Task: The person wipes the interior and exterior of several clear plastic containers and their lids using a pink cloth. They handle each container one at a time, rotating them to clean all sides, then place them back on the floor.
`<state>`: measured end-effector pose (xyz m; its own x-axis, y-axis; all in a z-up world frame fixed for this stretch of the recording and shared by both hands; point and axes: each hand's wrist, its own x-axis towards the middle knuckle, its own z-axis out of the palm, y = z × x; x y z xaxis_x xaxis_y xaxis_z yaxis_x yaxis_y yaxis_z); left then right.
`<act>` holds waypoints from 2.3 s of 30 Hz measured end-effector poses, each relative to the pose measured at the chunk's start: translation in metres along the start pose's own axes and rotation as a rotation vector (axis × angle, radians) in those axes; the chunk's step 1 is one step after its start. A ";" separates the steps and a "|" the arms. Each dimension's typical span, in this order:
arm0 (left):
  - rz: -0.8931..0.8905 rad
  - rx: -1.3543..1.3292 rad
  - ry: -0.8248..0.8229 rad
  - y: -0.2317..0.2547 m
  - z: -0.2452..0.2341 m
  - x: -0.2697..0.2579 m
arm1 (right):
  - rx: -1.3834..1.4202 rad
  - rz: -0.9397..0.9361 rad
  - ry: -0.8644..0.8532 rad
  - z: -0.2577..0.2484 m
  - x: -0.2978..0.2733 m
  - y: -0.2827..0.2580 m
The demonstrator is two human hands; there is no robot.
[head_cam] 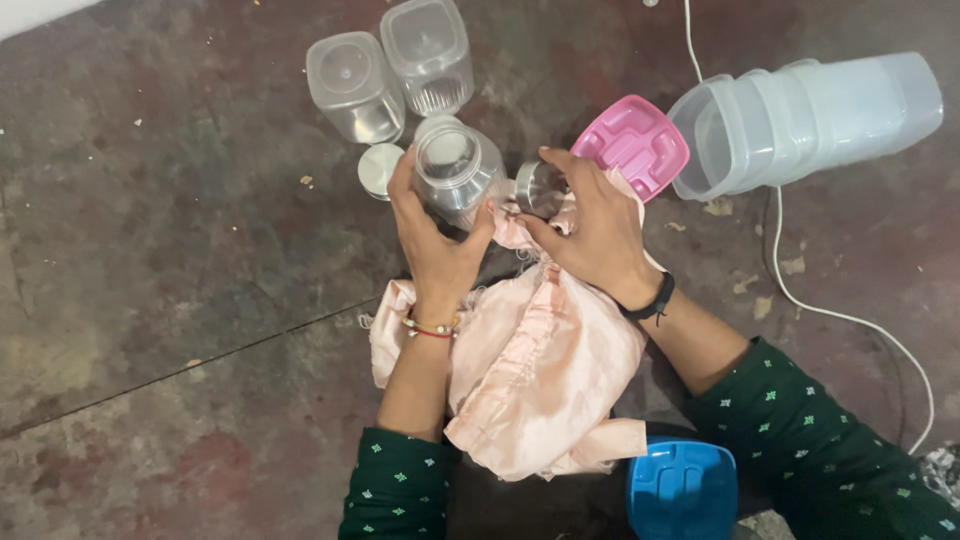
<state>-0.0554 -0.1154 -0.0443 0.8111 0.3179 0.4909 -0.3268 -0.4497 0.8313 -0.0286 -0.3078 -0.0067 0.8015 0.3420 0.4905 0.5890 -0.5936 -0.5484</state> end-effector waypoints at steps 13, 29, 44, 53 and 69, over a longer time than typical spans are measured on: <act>0.086 0.030 -0.777 0.121 0.007 -0.100 | -0.075 0.002 -0.031 0.000 0.001 -0.003; 0.052 -0.042 -1.107 0.110 0.013 -0.113 | -0.068 -0.009 -0.033 -0.004 0.004 -0.008; -0.290 -0.378 -0.684 0.057 -0.001 -0.057 | 0.214 0.053 -0.139 -0.008 0.011 0.028; -0.245 -0.294 -0.538 0.079 -0.011 -0.038 | 0.137 -0.029 -0.211 -0.034 0.001 0.032; -0.173 -0.095 -0.522 0.109 -0.035 -0.063 | 0.080 0.244 -0.483 -0.146 -0.072 -0.017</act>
<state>-0.1587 -0.1553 0.0246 0.9816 -0.0861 0.1706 -0.1900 -0.3424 0.9201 -0.1113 -0.4287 0.0657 0.8611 0.5083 -0.0141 0.3710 -0.6471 -0.6660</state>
